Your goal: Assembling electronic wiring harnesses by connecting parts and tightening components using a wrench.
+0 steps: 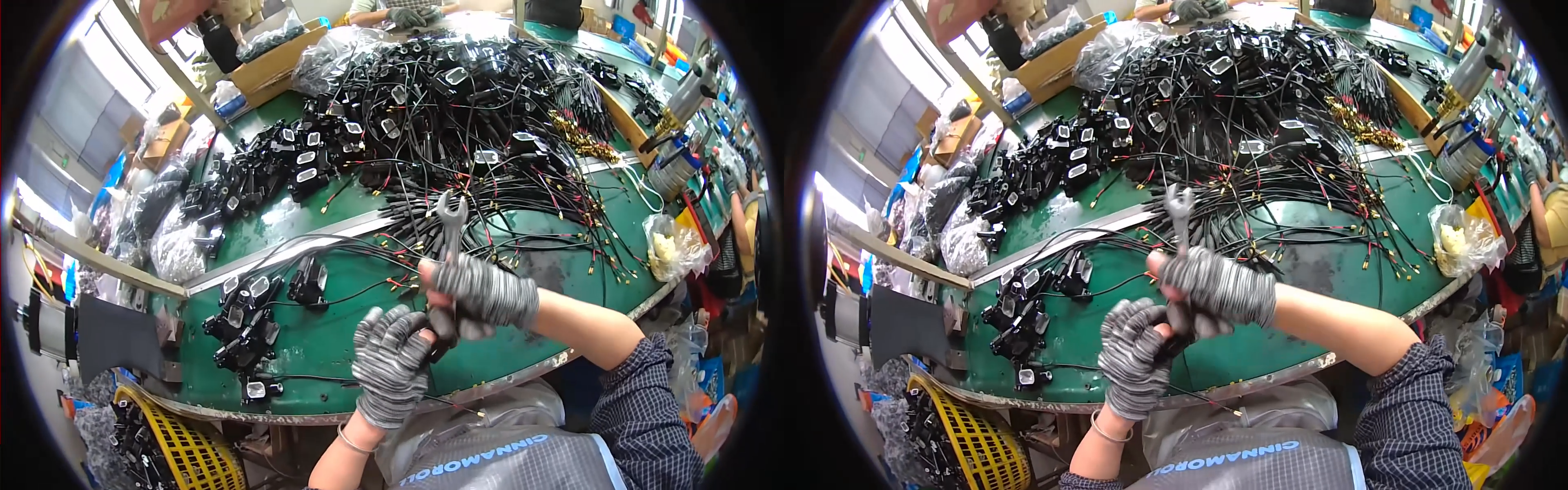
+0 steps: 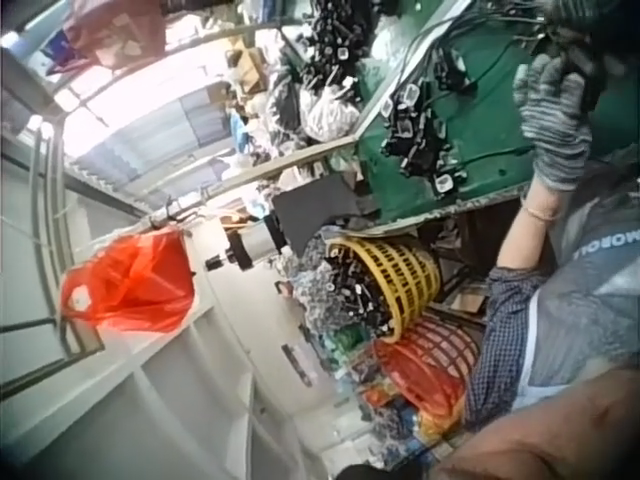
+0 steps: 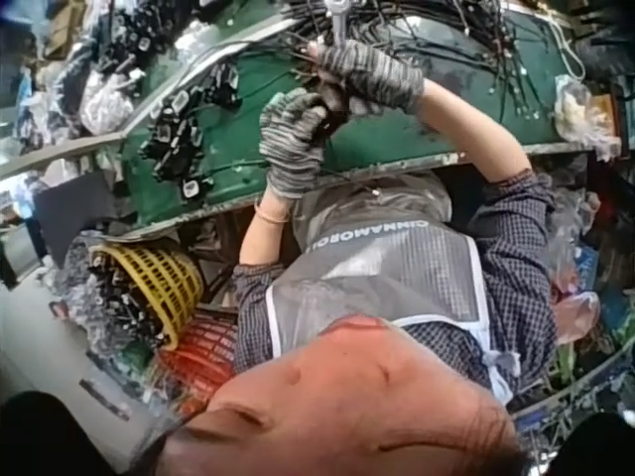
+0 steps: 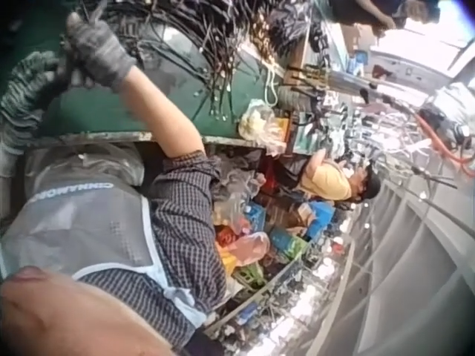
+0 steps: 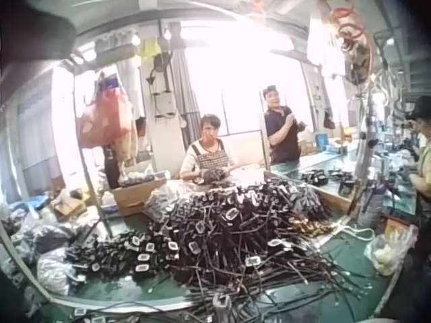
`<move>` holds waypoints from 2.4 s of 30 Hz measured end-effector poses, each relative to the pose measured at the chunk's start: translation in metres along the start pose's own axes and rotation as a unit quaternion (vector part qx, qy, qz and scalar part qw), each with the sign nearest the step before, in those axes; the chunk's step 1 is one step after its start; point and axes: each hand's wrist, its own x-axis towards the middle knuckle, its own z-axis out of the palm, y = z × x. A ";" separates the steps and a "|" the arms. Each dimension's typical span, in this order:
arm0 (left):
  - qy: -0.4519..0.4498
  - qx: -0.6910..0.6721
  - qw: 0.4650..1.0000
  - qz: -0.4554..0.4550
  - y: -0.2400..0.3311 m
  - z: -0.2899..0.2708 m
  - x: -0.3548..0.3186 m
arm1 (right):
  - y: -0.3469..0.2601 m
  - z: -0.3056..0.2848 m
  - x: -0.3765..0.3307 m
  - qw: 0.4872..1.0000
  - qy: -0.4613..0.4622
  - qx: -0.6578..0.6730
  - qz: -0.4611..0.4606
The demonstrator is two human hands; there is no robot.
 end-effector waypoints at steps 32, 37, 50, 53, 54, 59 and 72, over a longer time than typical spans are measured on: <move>-0.030 -0.207 0.955 -0.209 -0.016 0.002 -0.010 | -0.006 -0.008 0.002 0.982 0.078 0.171 -0.016; -0.039 -0.450 0.803 -0.389 -0.002 -0.002 0.003 | 0.014 0.025 -0.011 0.981 0.067 0.114 -0.143; 0.005 -0.273 0.930 -0.246 -0.011 0.004 -0.004 | -0.001 -0.003 0.005 0.986 0.027 0.166 0.001; -0.061 -0.481 0.772 -0.410 -0.014 -0.004 0.003 | -0.004 0.013 -0.010 0.993 0.047 0.033 -0.103; -0.061 -0.481 0.773 -0.408 -0.012 -0.005 0.004 | -0.005 0.021 -0.012 0.991 0.048 -0.002 -0.124; -0.056 -0.529 0.739 -0.414 -0.008 -0.008 0.004 | -0.007 0.029 -0.018 0.992 0.029 -0.007 -0.126; -0.014 0.047 0.997 0.065 -0.002 -0.003 -0.004 | -0.022 0.003 -0.002 0.981 -0.052 -0.040 0.183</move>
